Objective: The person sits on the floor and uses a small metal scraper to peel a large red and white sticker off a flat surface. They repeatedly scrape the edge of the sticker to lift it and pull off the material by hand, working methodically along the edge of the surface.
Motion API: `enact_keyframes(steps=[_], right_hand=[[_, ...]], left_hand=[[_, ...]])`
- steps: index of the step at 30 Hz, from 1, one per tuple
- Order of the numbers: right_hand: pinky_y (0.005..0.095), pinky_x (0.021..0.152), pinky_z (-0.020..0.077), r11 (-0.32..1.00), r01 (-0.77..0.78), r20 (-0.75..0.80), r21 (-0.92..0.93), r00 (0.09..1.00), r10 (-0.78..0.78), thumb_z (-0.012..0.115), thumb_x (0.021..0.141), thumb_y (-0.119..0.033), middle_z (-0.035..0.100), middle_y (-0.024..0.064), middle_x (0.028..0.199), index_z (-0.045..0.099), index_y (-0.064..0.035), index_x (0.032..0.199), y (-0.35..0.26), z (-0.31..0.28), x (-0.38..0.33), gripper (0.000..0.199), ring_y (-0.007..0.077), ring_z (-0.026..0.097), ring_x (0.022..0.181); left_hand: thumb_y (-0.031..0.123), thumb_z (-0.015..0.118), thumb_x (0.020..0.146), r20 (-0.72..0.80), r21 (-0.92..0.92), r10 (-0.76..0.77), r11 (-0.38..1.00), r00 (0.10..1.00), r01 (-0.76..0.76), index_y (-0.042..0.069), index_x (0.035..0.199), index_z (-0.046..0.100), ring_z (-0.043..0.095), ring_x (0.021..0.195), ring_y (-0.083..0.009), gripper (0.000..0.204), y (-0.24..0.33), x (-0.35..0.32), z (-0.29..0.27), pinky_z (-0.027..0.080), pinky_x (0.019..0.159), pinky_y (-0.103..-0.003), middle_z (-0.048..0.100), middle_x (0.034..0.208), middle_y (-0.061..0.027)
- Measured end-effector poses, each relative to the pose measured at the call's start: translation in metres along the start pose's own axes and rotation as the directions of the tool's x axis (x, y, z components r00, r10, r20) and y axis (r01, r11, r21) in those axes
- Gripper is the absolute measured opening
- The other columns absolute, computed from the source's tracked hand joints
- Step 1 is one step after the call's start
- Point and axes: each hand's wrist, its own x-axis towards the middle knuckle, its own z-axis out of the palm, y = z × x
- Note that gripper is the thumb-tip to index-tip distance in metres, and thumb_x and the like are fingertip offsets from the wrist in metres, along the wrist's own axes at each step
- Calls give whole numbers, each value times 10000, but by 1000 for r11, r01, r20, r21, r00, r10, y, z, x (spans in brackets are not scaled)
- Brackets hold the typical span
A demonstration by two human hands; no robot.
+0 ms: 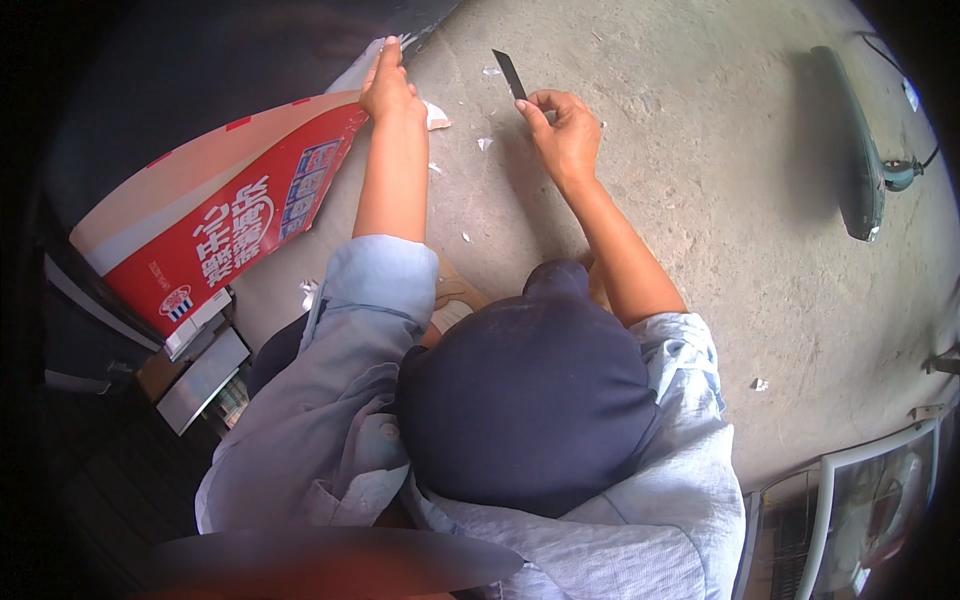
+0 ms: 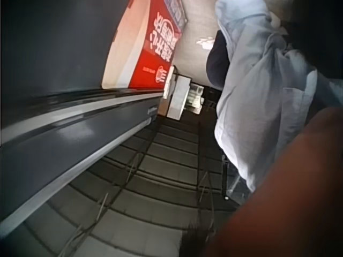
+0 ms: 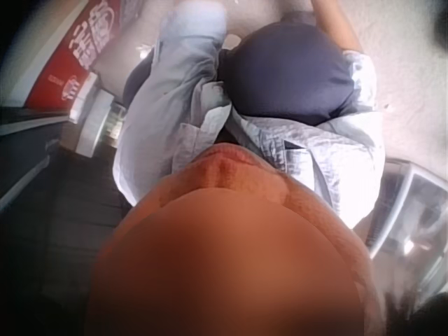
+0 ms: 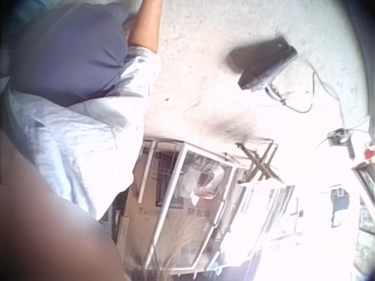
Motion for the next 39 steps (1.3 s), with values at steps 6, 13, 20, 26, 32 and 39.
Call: enact_keyframes(steps=[6,13,20,26,32,39], right_hand=[[357,756,515,1000,2,-6,0,1000,-2,773,835,-300,708,108,888,754,-74,891,2,1,0,234,251,671,818],[356,746,513,1000,-11,0,6,1000,11,778,831,-296,703,100,880,755,-75,888,-1,3,2,230,247,667,809],[355,721,498,1000,15,-2,1,1000,-15,778,829,-294,679,87,842,752,-80,877,-1,3,1,221,234,637,782],[353,728,498,1000,27,23,-5,999,-27,774,831,-294,680,83,841,752,-80,879,-3,5,0,220,239,642,797],[352,736,501,1000,-11,20,21,1000,11,779,827,-304,695,80,861,756,-86,886,-1,2,-1,227,235,656,818],[354,751,508,1000,8,1,20,1000,-8,779,829,-301,703,87,872,757,-81,891,3,1,-2,229,239,663,824]], left_hand=[[207,754,842,9,12,-13,1000,1000,13,40,1072,674,573,1007,-152,295,-1,6,3,420,985,-360,673,1047,-50],[201,703,917,195,41,-33,999,980,26,49,1086,647,589,809,-79,234,-34,17,-50,472,710,-232,658,972,-40],[159,722,923,302,-9,-42,999,952,47,27,1241,614,658,951,-128,362,-20,21,-73,532,818,-285,690,1106,-69],[158,811,846,174,78,142,984,975,-157,-49,1141,665,670,854,-144,389,-3,17,-40,548,713,-263,708,993,-85],[135,809,839,80,90,180,978,980,-187,-40,1083,682,665,803,-132,326,-7,10,-16,528,634,-242,708,928,-82],[115,765,851,35,55,161,985,986,-162,-13,1001,676,639,756,-114,216,-7,10,-11,512,608,-230,690,874,-56]])
